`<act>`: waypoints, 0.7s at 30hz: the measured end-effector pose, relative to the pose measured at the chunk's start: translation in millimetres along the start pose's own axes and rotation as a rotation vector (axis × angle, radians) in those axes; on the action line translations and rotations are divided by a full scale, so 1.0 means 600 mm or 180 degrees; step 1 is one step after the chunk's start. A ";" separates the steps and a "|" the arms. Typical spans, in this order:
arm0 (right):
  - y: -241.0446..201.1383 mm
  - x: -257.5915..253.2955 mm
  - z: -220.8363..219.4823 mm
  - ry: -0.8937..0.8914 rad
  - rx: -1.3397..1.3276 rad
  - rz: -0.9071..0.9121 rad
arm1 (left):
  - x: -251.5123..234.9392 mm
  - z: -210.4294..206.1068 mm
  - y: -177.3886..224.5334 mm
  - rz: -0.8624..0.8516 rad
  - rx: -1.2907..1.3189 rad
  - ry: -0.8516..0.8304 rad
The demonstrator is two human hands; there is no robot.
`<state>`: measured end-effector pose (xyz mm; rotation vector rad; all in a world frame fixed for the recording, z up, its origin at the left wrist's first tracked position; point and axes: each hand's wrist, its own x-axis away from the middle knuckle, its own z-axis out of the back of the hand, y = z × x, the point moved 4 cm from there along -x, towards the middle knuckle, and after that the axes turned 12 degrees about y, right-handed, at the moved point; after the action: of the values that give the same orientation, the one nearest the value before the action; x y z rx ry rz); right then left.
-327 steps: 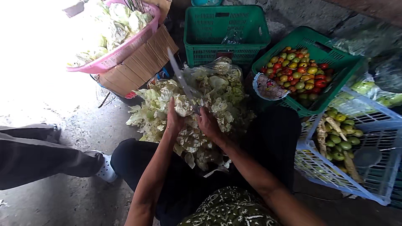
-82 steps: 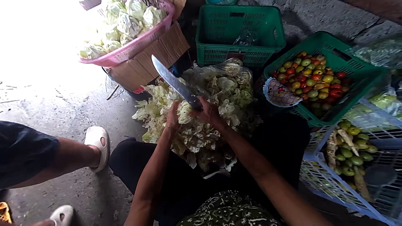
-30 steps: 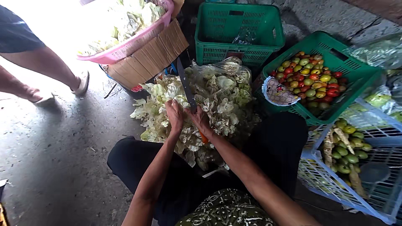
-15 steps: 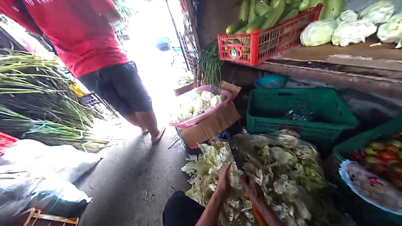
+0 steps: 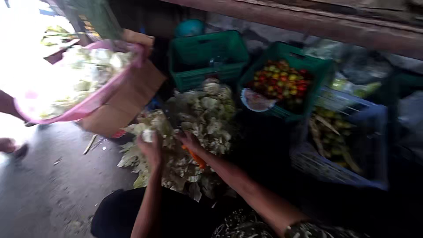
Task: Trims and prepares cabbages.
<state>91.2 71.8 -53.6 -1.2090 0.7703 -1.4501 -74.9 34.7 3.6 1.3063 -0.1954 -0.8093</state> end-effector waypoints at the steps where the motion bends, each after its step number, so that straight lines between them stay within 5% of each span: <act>1: 0.003 -0.011 0.001 0.0019 0.0349 0.0001 | -0.006 0.001 0.002 0.0248 0.0191 0.0093; 6: -0.050 -0.034 0.090 0.0426 0.1383 0.0531 | -0.002 -0.017 0.005 0.1076 0.0772 -0.0027; 11: -0.075 -0.082 0.387 0.2191 0.2195 0.0409 | 0.025 -0.045 0.032 0.1621 0.1520 -0.0957; 14: -0.032 -0.102 0.514 0.2215 0.2559 -0.0066 | 0.046 -0.048 0.061 0.2200 0.2065 -0.1172; 18: -0.035 -0.112 0.568 0.2128 0.2691 -0.0187 | 0.055 -0.064 0.063 0.2638 0.2442 -0.1147; 21: -0.100 -0.076 0.542 0.2327 0.1974 0.0344 | 0.061 -0.076 0.063 0.2852 0.2366 -0.1017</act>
<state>378.9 175.5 81.0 -0.1469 0.7505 -1.8667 -7.6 48.6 13.4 1.5402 -1.3318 -0.1376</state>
